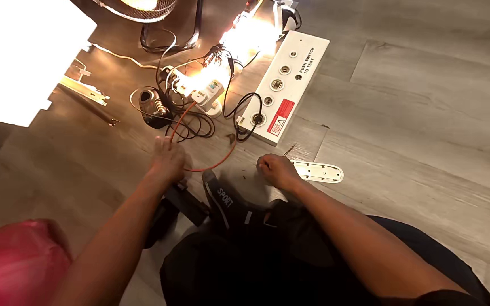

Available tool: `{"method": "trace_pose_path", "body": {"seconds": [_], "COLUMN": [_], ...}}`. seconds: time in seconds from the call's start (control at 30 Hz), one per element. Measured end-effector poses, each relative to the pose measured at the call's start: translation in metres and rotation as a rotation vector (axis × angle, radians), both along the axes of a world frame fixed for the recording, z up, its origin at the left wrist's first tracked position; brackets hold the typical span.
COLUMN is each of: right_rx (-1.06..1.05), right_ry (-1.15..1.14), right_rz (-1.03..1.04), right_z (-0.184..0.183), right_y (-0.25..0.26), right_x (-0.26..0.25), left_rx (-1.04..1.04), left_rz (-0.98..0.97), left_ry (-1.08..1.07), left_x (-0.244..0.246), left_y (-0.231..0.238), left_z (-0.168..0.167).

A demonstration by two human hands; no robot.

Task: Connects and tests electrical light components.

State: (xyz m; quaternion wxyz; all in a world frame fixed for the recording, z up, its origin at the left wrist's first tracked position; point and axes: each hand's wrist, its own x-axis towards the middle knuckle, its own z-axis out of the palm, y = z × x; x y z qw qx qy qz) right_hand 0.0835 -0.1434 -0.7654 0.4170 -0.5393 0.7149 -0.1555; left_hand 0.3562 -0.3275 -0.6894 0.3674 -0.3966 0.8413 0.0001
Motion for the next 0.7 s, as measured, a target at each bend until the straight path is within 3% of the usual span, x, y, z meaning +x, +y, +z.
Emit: {"method": "trace_pose_path", "body": {"seconds": [0.07, 0.13, 0.2, 0.3, 0.47, 0.63, 0.7], "right_rx": [-0.001, 0.015, 0.034, 0.028, -0.013, -0.019, -0.028], "right_ry": [0.005, 0.001, -0.003, -0.009, -0.030, -0.008, 0.008], "right_rz": [-0.003, 0.007, 0.024, 0.029, 0.030, 0.051, 0.053], "right_z": [-0.002, -0.002, -0.002, 0.000, -0.002, 0.001, 0.003], "right_y": [0.000, 0.000, 0.000, -0.002, -0.002, -0.003, -0.003], "right_x": [0.001, 0.000, -0.001, -0.002, -0.003, -0.001, -0.001], "left_rx": [0.008, 0.077, 0.079, 0.008, 0.078, 0.170, 0.207], "left_rz": [0.029, 0.198, 0.397, 0.481, 0.730, 0.451, 0.462], "left_ry": [0.280, 0.463, 0.565, 0.647, 0.575, 0.137, 0.187], "left_x": [-0.029, -0.067, -0.104, -0.137, -0.133, -0.086, -0.071], "left_y": [0.006, 0.017, 0.027, 0.031, 0.007, 0.004, 0.020], "left_z": [-0.011, -0.034, -0.061, -0.091, -0.063, -0.019, -0.008]}}
